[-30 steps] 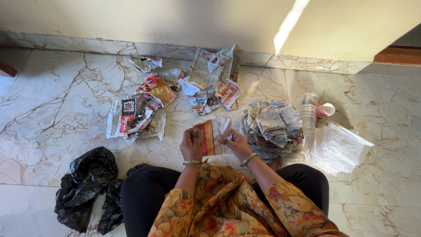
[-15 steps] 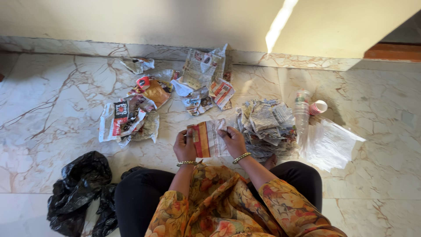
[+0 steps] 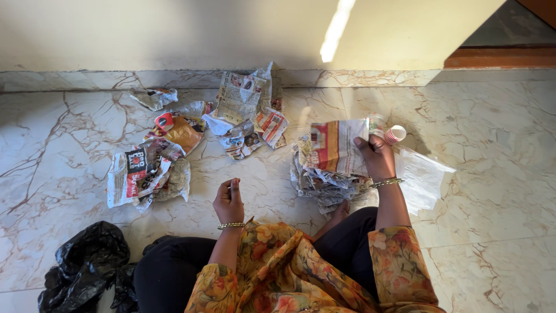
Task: The person sits on the floor and folds various newspaper sheets by hand. They pick up each sheet, fold it into a smaller rectangle, and place it onto a growing stack. The task is repetitive and involves handling multiple newspaper pieces sequentially.
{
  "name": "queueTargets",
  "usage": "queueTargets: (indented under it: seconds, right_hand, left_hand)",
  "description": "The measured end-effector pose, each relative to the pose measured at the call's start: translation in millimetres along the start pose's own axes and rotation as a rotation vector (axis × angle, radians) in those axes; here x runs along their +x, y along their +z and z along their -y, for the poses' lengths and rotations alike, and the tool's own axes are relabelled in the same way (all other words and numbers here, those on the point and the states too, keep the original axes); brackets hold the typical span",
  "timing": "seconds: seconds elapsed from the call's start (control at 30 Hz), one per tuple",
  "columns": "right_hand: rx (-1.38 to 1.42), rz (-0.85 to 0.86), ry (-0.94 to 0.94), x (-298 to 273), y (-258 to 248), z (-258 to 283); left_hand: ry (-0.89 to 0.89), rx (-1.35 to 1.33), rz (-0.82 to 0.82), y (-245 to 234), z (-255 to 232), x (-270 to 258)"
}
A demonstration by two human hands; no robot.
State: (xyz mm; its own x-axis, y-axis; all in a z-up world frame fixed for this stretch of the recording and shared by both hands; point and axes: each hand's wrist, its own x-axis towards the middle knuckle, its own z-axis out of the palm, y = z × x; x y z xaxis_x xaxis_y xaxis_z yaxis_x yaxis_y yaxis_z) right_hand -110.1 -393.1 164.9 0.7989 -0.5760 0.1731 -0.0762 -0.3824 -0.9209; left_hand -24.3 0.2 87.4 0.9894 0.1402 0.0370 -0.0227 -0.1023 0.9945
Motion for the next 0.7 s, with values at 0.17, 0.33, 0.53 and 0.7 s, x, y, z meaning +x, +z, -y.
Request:
queueTargets:
  seconds: [0.17,0.33,0.53,0.7]
  right_hand:
    - [-0.491,0.047,0.191,14,-4,-25]
    - [-0.526,-0.042,0.224,12,9,-2]
    - [-0.761,-0.208,-0.041,-3,32,26]
    - [-0.974,0.22,-0.127,-14,80,23]
  left_hand:
    - [-0.042,-0.109,0.041,1,4,-2]
    - [0.003,-0.076,0.034,-1,6,-1]
    - [0.021,-0.125,0.055,1,8,-1]
    - [-0.01,-0.077,0.061,1,7,-2]
